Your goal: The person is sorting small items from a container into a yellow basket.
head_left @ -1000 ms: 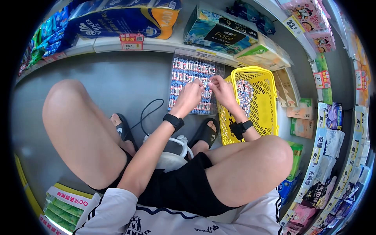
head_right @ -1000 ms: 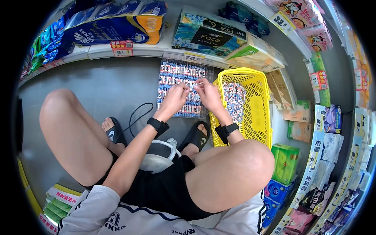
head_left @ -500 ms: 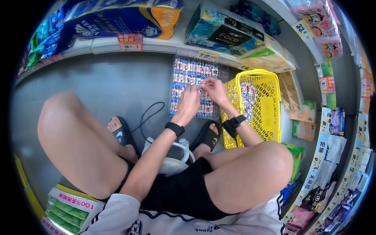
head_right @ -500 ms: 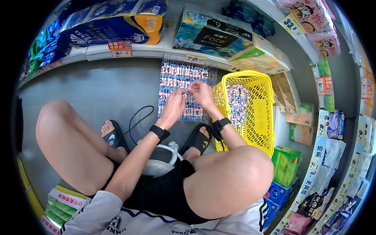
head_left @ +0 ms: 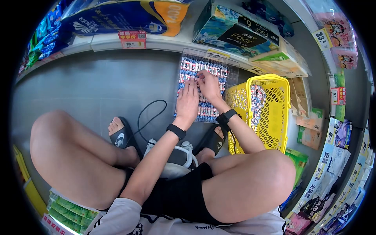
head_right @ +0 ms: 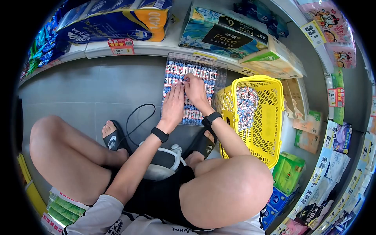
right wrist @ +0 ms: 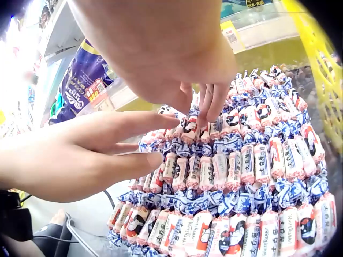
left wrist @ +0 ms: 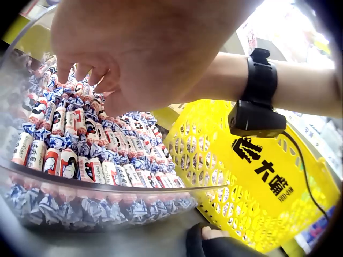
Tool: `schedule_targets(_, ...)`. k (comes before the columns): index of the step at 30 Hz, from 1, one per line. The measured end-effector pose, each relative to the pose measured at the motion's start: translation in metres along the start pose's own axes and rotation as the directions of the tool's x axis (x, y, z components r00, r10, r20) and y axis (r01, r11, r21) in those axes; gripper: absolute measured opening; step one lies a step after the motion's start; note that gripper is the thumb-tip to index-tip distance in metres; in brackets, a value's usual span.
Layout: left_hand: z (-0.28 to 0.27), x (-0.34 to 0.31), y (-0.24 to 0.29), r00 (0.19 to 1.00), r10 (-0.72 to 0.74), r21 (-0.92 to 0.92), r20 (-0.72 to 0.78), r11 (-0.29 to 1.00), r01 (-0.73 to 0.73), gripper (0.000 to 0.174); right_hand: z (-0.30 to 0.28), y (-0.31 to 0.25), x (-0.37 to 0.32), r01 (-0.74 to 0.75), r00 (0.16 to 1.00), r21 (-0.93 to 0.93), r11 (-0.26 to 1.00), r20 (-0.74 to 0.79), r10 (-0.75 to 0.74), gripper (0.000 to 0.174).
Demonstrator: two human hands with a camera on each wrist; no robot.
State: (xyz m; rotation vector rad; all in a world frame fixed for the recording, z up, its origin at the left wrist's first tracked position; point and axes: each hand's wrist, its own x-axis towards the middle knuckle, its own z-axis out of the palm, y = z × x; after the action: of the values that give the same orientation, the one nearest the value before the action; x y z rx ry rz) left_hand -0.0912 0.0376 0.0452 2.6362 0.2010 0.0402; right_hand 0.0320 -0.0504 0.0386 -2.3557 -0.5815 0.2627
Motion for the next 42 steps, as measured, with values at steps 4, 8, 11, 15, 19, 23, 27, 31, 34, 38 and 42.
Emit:
schedule_targets(4,0.01,0.001,-0.004,1.0,0.002,0.125,0.013,0.992,-0.004,0.073,0.004,0.007,-0.01,-0.094,0.994,-0.06,0.994,0.046,0.097,0.022)
schedule_targets(8,0.014,0.003,-0.006,0.999,0.012,0.153,0.046,0.988,-0.019,0.072,0.011,0.015,-0.012,-0.179,0.98,0.028,0.983,0.09,0.176,0.024)
schedule_targets(11,0.011,0.004,-0.006,0.999,0.014,0.181,0.045,0.983,-0.022,0.072,0.013,0.015,-0.011,-0.202,0.977,0.081,0.976,0.087,0.195,0.025)
schedule_targets(15,0.012,0.004,-0.006,1.0,0.014,0.174,0.028,0.985,-0.019,0.073,0.016,0.017,-0.007,-0.222,0.971,-0.023,0.975,0.083,0.223,0.015)
schedule_targets(19,0.013,0.003,-0.007,0.999,0.023,0.156,0.026,0.987,-0.027,0.073,0.014,0.012,-0.007,-0.238,0.969,-0.04,0.97,0.061,0.24,0.013)
schedule_targets(23,0.016,0.004,-0.007,1.0,0.01,0.131,0.001,0.991,-0.01,0.071,0.013,0.014,-0.008,-0.206,0.977,-0.02,0.978,0.043,0.207,0.014)
schedule_targets(27,0.013,0.001,-0.006,1.0,0.013,0.12,-0.007,0.993,-0.012,0.07,0.013,0.012,-0.012,-0.174,0.985,0.007,0.985,0.022,0.174,0.016)
schedule_targets(31,0.013,-0.002,-0.004,1.0,0.007,0.09,-0.025,0.996,-0.005,0.068,0.015,0.014,-0.013,-0.129,0.992,-0.038,0.991,-0.01,0.129,0.017)
schedule_targets(34,0.014,-0.002,-0.004,1.0,0.006,0.07,-0.026,0.998,-0.004,0.067,0.014,0.01,-0.013,-0.105,0.994,-0.082,0.991,-0.043,0.101,0.019)
schedule_targets(38,0.012,-0.001,-0.005,1.0,0.008,0.067,-0.004,0.998,-0.008,0.067,0.012,0.008,-0.013,-0.135,0.991,-0.089,0.987,-0.038,0.132,0.021)
schedule_targets(42,0.009,0.0,-0.004,1.0,0.009,0.062,-0.002,0.998,-0.009,0.066,0.007,0.002,-0.013,-0.216,0.975,-0.052,0.975,0.036,0.218,0.019)
